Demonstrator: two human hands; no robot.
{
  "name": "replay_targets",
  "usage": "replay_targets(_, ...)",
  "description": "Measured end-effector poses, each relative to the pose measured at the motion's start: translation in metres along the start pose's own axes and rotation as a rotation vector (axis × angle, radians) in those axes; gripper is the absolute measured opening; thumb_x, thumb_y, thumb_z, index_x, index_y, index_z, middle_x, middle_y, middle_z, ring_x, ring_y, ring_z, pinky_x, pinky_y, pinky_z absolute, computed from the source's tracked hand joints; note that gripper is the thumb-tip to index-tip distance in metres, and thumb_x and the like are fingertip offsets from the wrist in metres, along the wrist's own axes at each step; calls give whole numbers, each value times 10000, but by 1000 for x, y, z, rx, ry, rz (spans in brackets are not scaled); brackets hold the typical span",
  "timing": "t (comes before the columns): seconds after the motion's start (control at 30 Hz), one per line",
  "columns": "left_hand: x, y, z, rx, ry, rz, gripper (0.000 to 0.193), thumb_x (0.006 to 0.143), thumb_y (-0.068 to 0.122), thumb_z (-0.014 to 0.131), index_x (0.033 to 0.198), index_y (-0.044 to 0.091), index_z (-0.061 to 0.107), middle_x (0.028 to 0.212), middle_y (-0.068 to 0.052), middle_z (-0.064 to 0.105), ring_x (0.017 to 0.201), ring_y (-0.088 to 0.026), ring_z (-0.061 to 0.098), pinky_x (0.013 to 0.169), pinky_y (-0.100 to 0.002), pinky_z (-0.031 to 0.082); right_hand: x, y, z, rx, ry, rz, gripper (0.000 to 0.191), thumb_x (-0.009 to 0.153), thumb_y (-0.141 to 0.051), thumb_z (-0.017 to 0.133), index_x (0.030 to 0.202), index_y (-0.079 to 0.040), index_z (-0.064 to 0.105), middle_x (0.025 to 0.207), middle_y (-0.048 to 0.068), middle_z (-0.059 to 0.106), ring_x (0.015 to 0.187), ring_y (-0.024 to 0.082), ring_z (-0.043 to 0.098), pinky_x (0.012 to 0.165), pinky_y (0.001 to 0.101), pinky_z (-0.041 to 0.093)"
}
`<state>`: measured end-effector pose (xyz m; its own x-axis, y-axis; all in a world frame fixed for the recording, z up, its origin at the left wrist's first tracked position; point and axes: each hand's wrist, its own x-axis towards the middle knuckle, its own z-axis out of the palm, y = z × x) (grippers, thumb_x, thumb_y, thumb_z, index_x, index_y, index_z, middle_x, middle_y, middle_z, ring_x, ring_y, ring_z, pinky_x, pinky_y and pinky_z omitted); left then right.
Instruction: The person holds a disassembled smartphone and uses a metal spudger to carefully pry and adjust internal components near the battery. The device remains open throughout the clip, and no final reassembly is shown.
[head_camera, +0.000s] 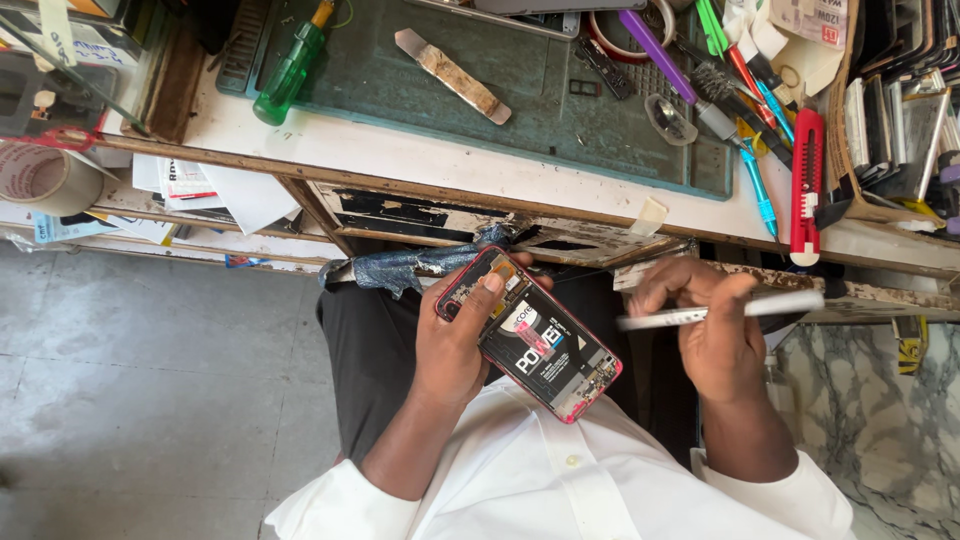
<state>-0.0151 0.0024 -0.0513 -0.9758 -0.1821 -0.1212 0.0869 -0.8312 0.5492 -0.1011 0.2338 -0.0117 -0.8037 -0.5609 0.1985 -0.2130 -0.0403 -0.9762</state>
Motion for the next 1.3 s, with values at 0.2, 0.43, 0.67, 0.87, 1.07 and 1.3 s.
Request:
replay_targets(0.2,0,-1,0,-36,3,-41,382,1005,163,648,1261,-114,592,1146,-224,680,1076,-323,719,877,-454,646,-11,13,-5,-37,79,-13,892,1059,-735,162,962,27,614,989,135,606,852,230,600,823,365,531)
replay_targets(0.43,-2,-2,3,-18,-18,-91,369,1004,167,634,1254,-103,600,1090,-219,704,1049,-305,737,859,-443,647,-7,27,1,41,246,124,601,1117,-544,432,1047,15,640,839,93,636,676,175,615,594,300,559)
replay_targets(0.67,-2,0,2,-4,-37,-136,393,997,180,641,1269,-103,617,1154,-240,714,1007,-275,729,875,-395,627,6,19,24,23,63,50,306,1063,-267,643,1114,33,683,981,143,746,896,208,749,787,335,634)
replay_targets(0.87,-4,2,2,-28,-36,-122,394,982,190,637,1254,-93,612,1179,-259,711,1033,-282,735,898,-406,629,8,23,25,0,103,70,271,1058,-222,659,1099,45,691,976,149,736,915,220,744,836,369,641)
replay_targets(1.07,2,1,0,-65,18,-58,396,983,180,643,1258,-101,597,1183,-280,696,1043,-288,733,906,-424,622,10,21,21,60,156,92,270,1043,-223,662,1119,35,677,1004,155,734,919,239,757,814,382,655)
replay_targets(1.3,15,6,1,-40,1,-13,407,981,170,670,1277,-98,594,1176,-270,692,1032,-277,720,899,-415,611,21,10,20,68,164,40,299,1064,-240,639,1202,26,647,1082,138,730,1021,235,741,834,369,655)
